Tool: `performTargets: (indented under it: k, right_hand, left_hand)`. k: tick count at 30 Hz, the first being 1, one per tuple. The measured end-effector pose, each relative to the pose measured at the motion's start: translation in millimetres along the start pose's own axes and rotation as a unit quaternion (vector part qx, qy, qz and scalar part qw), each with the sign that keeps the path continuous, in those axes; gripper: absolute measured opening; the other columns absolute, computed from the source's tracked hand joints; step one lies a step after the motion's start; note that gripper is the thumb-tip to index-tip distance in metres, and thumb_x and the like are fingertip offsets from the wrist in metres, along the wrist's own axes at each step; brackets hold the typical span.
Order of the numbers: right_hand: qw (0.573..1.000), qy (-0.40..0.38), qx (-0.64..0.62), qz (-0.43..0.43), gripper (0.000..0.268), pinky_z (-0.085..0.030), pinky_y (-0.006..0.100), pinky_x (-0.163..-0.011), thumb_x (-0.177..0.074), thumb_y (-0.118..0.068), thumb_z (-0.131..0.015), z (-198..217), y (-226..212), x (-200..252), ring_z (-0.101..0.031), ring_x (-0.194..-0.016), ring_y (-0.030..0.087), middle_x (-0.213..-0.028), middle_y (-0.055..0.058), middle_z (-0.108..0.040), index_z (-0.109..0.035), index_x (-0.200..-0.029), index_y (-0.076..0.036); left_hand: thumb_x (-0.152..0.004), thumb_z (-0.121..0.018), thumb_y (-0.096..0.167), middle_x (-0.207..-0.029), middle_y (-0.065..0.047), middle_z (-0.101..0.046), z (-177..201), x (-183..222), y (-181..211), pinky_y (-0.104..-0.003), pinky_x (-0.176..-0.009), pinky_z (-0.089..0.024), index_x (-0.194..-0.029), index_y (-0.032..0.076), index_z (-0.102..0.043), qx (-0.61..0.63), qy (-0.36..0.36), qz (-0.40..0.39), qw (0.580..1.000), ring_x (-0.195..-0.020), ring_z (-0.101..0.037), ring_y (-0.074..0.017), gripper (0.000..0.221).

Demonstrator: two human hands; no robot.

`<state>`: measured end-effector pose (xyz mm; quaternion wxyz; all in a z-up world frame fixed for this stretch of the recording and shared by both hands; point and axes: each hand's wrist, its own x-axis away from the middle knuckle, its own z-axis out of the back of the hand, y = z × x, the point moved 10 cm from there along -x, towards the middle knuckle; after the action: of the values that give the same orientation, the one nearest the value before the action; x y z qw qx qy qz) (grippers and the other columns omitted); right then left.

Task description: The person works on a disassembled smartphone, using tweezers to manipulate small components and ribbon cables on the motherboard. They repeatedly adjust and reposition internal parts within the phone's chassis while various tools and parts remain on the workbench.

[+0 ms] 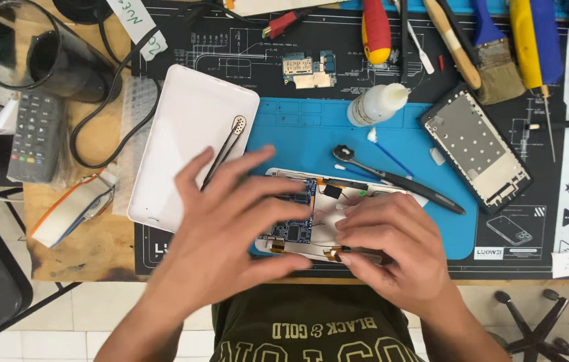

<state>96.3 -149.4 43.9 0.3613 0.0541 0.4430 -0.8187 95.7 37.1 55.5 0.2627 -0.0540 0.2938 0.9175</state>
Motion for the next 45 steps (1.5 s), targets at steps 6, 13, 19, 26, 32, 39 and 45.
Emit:
performTargets:
  k: [6,13,19,26,32,39,45]
  right_hand:
    - [0.997,0.013,0.070,0.012,0.019,-0.057,0.045,-0.097,-0.111,-0.035,-0.070,3.1,-0.9,1.4,-0.080,-0.108,0.031,-0.111,0.003,-0.082,-0.078,-0.108,-0.017]
    - [0.994,0.024,0.096,0.046,0.016,-0.059,0.048,-0.099,-0.111,-0.031,-0.072,11.0,0.8,-0.2,-0.078,-0.104,0.031,-0.111,0.003,-0.081,-0.077,-0.111,-0.016]
    - [0.988,0.023,0.145,0.046,0.011,-0.059,0.051,-0.105,-0.111,-0.032,-0.076,19.9,7.3,-2.3,-0.080,-0.110,0.027,-0.116,0.002,-0.083,-0.079,-0.115,-0.022]
    - [0.993,0.013,0.119,0.019,0.013,-0.057,0.050,-0.107,-0.110,-0.034,-0.076,27.6,16.6,-15.8,-0.077,-0.103,0.023,-0.111,0.001,-0.082,-0.079,-0.111,-0.022]
    - [0.994,-0.008,0.111,-0.015,0.012,-0.055,0.052,-0.111,-0.111,-0.033,-0.074,22.7,28.5,-19.5,-0.077,-0.109,0.023,-0.112,-0.001,-0.081,-0.077,-0.109,-0.022]
    - [0.995,-0.021,0.095,-0.034,0.013,-0.055,0.050,-0.108,-0.110,-0.035,-0.076,21.1,33.7,-21.4,-0.078,-0.110,0.024,-0.112,-0.002,-0.081,-0.076,-0.110,-0.021]
    - [0.993,0.002,0.103,-0.050,0.019,-0.053,0.044,-0.105,-0.107,-0.034,-0.083,36.1,37.8,-19.4,-0.079,-0.112,0.022,-0.116,-0.003,-0.084,-0.077,-0.117,-0.019]
  left_hand:
    - [-0.104,-0.081,0.058,-0.136,0.011,-0.079,-9.1,-9.8,16.2,-0.066,-0.129,-0.017,-0.106,0.032,-0.072,0.066,0.013,-0.023,0.997,-0.156,-0.062,-0.0319,0.027]
    - [-0.108,-0.076,0.052,-0.131,0.013,-0.079,-14.1,-21.8,21.6,-0.068,-0.127,-0.020,-0.103,0.031,-0.075,0.075,-0.007,-0.016,0.997,-0.154,-0.063,-0.0310,0.022]
    - [-0.104,-0.086,0.044,-0.128,0.014,-0.079,-14.8,-36.6,23.1,-0.069,-0.127,-0.020,-0.105,0.033,-0.074,0.058,-0.021,-0.012,0.998,-0.153,-0.064,-0.0295,0.017]
    - [-0.104,-0.088,0.042,-0.127,0.014,-0.080,-5.5,-52.6,20.6,-0.072,-0.128,-0.021,-0.112,0.034,-0.074,0.052,-0.030,-0.020,0.998,-0.152,-0.064,-0.0298,0.018]
    - [-0.106,-0.089,0.032,-0.121,0.016,-0.079,0.3,-62.6,17.2,-0.068,-0.126,-0.022,-0.102,0.035,-0.074,0.050,0.000,-0.034,0.998,-0.144,-0.070,-0.0252,0.016]
    - [-0.103,-0.085,0.028,-0.116,0.017,-0.080,-10.3,-66.0,10.3,-0.068,-0.126,-0.020,-0.098,0.033,-0.069,0.064,-0.022,-0.010,0.998,-0.143,-0.072,-0.0256,0.017]
    - [-0.096,-0.089,0.025,-0.114,0.015,-0.082,-1.3,-71.5,0.5,-0.064,-0.128,-0.018,-0.095,0.032,-0.072,0.025,0.006,0.005,1.000,-0.140,-0.072,-0.0248,0.019]
